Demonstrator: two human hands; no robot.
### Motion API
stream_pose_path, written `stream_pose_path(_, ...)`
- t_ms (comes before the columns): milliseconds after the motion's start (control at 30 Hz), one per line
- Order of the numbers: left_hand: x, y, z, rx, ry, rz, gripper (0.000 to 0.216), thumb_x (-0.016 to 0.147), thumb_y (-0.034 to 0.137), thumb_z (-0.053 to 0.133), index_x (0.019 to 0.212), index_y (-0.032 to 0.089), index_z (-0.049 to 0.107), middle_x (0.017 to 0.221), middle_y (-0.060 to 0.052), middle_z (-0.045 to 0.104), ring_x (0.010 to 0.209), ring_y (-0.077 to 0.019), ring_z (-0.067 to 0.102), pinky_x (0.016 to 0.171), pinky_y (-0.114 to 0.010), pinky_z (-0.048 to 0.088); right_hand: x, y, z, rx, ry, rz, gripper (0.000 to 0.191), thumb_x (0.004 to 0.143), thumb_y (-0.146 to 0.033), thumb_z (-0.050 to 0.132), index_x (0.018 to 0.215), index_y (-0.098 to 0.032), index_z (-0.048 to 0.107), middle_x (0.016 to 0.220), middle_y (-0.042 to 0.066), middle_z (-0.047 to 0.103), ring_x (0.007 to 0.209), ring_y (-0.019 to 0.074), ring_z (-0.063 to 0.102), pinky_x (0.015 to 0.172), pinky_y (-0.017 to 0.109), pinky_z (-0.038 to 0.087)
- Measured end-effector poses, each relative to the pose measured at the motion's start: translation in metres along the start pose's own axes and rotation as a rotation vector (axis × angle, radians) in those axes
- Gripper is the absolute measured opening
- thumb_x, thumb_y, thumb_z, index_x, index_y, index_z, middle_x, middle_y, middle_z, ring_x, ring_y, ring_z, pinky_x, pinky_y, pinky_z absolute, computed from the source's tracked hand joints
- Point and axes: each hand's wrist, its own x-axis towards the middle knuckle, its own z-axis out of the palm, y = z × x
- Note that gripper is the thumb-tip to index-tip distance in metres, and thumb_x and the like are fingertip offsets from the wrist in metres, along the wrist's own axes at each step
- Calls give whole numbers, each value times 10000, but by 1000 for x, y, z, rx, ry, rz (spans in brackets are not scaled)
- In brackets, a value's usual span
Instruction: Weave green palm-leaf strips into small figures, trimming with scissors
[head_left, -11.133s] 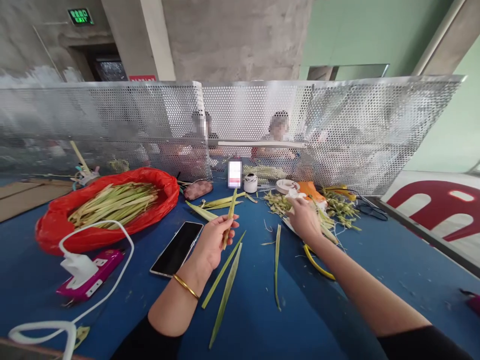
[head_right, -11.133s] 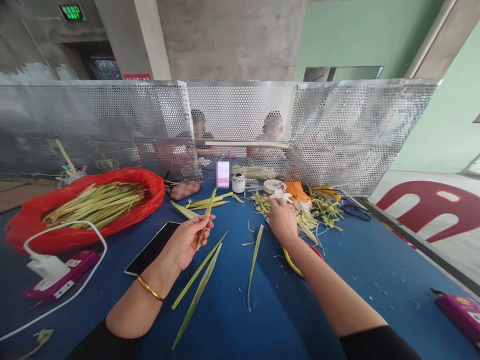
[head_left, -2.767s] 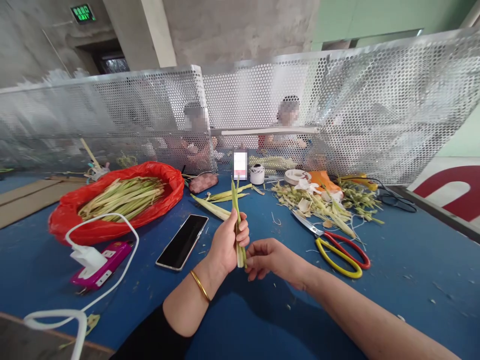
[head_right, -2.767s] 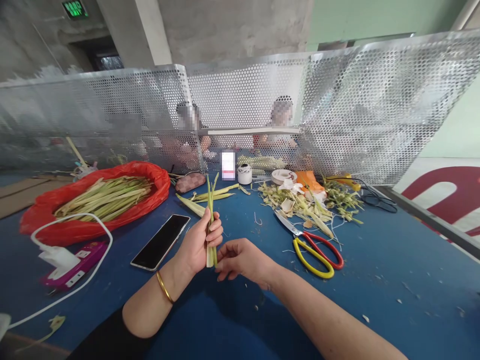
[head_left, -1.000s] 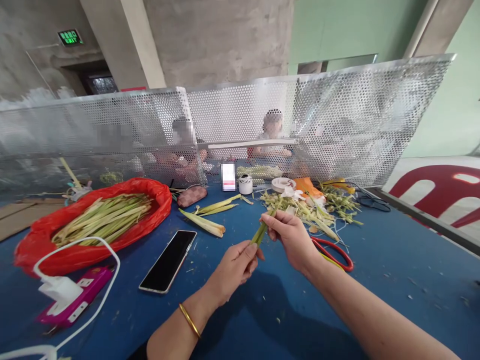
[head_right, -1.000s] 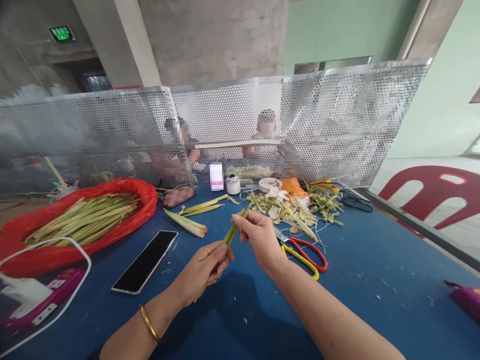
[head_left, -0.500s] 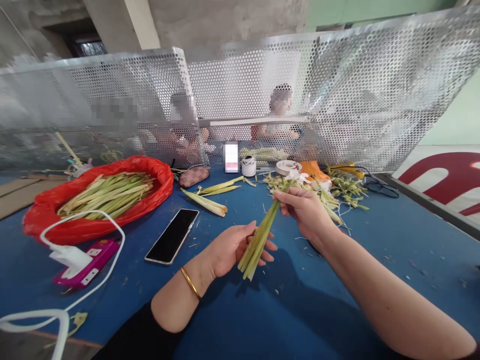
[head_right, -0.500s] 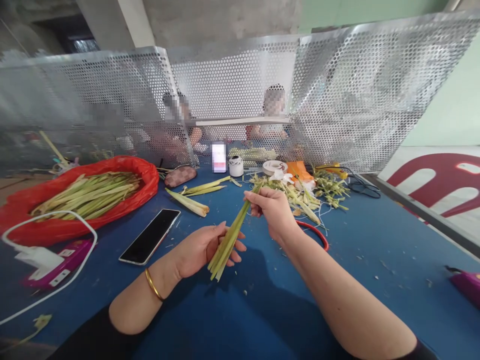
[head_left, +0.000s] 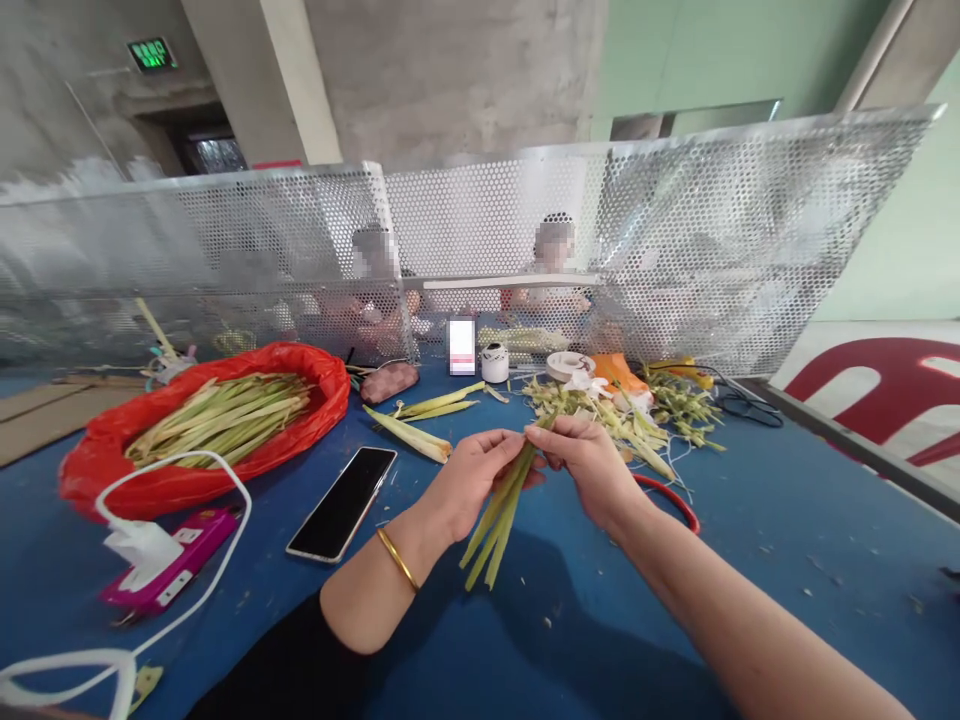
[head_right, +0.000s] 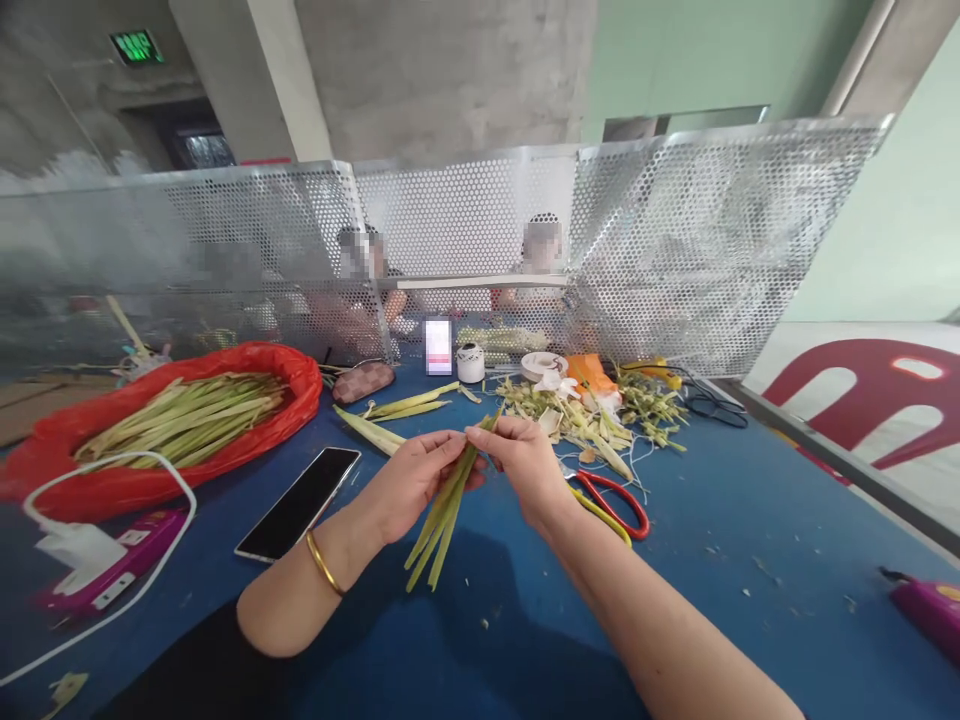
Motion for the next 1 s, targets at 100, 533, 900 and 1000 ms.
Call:
stream_pose_path(100,11,6,5,-29,-29,-12,243,709,328,755,819,120,692,747,-66,685,606,-136,630,668,-276,504,1,-1,0,44,86,-51,361,634,-378,765,469,-198,499,463,-44,456,489,102,354,498,262,280)
stream_pose_path(533,9,10,-3,184,-128,145,264,809,377,646,908,140,702,842,-66,688,789,-159,633,779,-264,461,0,1,3,-10,138,-113,278,615,-360,774,476,-193,601,494,-31,473,542,124,417,520,264,339)
stream_pose_path(900,8,4,-2,105,-67,42,251,744,375,678,711,128,648,671,-6,581,525,-89,510,546,-243,418,-5,1,12,49,106,-109,126,654,-312,750,660,-186,740,489,-25,559,498,115,418,485,259,340)
stream_pose_path(1000,3,10,1,290,-14,125,257,776,369,631,660,140,619,626,10,555,490,-80,465,499,-229,365,-6,-3,13,49,81,-118,112,645,-296,754,671,-187,742,558,-8,613,527,113,428,502,254,350)
